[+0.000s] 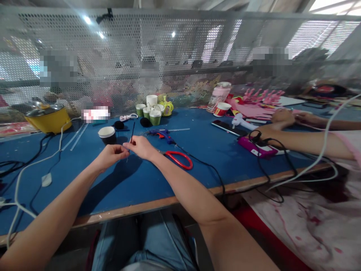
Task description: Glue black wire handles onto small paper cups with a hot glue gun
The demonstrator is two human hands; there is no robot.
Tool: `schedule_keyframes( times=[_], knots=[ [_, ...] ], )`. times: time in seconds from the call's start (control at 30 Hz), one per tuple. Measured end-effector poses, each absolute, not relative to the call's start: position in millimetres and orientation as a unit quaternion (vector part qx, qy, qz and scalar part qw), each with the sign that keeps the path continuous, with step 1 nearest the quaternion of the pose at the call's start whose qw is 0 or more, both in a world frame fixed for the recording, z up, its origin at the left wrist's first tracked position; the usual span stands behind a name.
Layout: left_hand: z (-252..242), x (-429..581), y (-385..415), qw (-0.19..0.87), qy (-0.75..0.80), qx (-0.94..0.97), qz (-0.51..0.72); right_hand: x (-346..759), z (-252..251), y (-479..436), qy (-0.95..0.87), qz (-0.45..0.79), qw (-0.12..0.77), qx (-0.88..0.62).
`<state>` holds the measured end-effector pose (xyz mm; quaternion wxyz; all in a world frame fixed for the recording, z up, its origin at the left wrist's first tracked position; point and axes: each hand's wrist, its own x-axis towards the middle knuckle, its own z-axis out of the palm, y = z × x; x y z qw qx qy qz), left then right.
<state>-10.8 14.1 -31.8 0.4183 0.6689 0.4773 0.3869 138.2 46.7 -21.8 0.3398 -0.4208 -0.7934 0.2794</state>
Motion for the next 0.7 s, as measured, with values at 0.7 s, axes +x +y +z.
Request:
schedule_keyframes(
  times=[0.7],
  knots=[
    [-24.8,-17.6,13.4,0.414,0.467,0.688,0.371,141.1,-17.5,42.1,-0.773,0.391,0.302,-0.399]
  ],
)
